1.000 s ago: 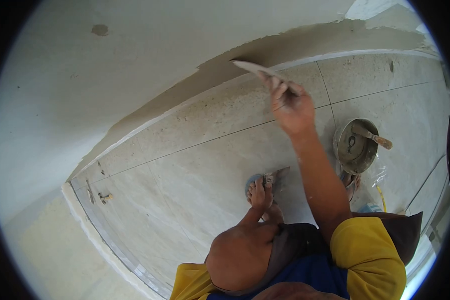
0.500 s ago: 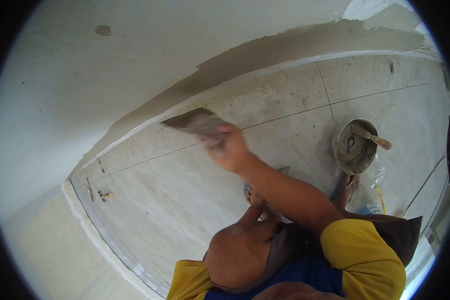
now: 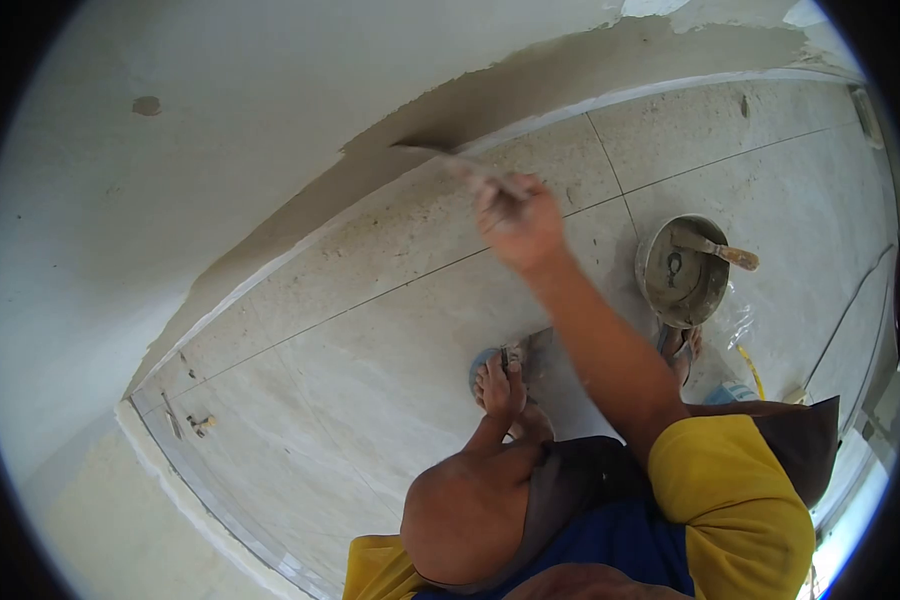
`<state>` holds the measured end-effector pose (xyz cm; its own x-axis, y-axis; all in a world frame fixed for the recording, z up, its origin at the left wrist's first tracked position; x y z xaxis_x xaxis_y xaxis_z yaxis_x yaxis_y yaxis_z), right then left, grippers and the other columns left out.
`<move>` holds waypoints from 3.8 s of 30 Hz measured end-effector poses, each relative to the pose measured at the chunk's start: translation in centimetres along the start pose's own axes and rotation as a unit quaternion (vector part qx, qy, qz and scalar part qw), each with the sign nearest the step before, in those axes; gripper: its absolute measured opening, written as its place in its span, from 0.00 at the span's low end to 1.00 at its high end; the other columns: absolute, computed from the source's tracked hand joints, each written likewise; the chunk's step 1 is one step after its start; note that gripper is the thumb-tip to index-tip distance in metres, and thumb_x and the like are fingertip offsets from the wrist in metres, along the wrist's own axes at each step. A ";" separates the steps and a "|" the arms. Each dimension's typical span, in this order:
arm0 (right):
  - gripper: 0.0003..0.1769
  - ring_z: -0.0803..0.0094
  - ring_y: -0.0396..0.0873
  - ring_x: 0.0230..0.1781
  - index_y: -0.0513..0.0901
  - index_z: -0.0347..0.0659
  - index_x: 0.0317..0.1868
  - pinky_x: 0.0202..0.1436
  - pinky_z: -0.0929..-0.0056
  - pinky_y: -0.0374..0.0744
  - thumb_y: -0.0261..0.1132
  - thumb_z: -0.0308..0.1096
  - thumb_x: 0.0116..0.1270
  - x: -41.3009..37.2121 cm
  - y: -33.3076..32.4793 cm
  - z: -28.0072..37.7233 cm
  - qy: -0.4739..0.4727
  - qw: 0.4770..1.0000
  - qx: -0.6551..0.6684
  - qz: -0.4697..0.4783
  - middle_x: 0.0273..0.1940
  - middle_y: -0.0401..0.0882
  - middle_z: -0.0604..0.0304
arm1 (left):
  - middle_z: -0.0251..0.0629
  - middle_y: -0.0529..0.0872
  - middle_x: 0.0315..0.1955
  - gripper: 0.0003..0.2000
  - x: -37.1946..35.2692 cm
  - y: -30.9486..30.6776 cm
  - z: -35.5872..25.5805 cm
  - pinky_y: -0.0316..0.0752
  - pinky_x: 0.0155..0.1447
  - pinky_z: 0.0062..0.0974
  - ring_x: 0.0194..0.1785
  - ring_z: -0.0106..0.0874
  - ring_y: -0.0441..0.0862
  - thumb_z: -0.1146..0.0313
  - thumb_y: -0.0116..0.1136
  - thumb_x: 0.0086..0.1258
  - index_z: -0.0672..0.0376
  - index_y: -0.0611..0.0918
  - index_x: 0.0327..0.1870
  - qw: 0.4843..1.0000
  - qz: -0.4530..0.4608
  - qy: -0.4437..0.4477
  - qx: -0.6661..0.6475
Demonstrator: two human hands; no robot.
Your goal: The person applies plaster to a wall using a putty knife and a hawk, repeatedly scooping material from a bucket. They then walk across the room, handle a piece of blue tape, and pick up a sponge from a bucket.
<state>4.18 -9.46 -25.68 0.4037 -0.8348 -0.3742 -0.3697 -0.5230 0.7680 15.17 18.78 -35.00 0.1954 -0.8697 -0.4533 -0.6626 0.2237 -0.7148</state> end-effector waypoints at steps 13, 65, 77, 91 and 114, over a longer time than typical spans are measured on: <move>0.21 0.57 0.79 0.44 0.68 0.30 0.52 0.48 0.61 0.80 0.49 0.26 0.56 -8.3 4.7 10.2 -0.309 0.884 -0.350 -0.032 0.45 0.76 0.47 | 0.55 0.74 0.44 0.27 0.7 -0.1 -0.3 0.60 0.54 0.48 0.48 0.51 0.70 0.47 0.43 0.69 0.63 0.69 0.57 0.993 -0.019 0.053 -0.101; 0.37 0.50 0.47 0.73 0.52 0.52 0.73 0.72 0.51 0.56 0.53 0.46 0.65 -12.1 5.3 -1.0 0.003 0.117 -0.906 0.407 0.73 0.46 0.48 | 0.44 0.72 0.58 0.22 6.0 -7.8 -10.6 0.69 0.61 0.39 0.60 0.40 0.71 0.62 0.44 0.73 0.61 0.63 0.64 0.680 0.154 -0.095 -0.710; 0.37 0.54 0.54 0.72 0.67 0.62 0.66 0.66 0.43 0.60 0.62 0.49 0.52 -22.5 17.9 16.6 -0.164 -0.224 -0.942 0.191 0.71 0.56 0.57 | 0.42 0.71 0.58 0.21 7.2 -15.5 -31.5 0.67 0.63 0.29 0.59 0.31 0.71 0.68 0.42 0.74 0.62 0.59 0.66 0.817 0.194 0.210 -0.500; 0.20 0.56 0.80 0.46 0.74 0.36 0.56 0.46 0.69 0.77 0.54 0.26 0.62 -24.6 19.1 31.8 -0.451 0.194 -0.869 -0.061 0.46 0.81 0.51 | 0.44 0.71 0.54 0.20 3.3 -17.5 -47.5 0.63 0.62 0.25 0.56 0.29 0.70 0.67 0.40 0.76 0.68 0.59 0.63 0.877 -0.072 0.451 -0.148; 0.23 0.50 0.81 0.42 0.68 0.25 0.54 0.42 0.54 0.81 0.54 0.26 0.58 -14.0 23.9 40.4 -0.479 0.528 -0.676 -0.186 0.44 0.77 0.37 | 0.41 0.70 0.52 0.20 2.5 -13.1 -42.6 0.58 0.63 0.26 0.55 0.27 0.67 0.63 0.44 0.75 0.68 0.63 0.60 0.929 0.091 0.305 -0.188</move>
<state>-44.18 -17.23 -23.07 -0.6104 -0.7603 -0.2224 0.7830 -0.6215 -0.0243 -6.45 -5.08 -4.09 -0.3148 -0.9458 -0.0801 -0.8730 0.3216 -0.3666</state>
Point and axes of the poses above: each hand's wrist, its own x-axis towards the middle knuckle, its own y-axis out of the palm, z = x × y, the point moved 5 cm from there along x, towards the middle knuckle
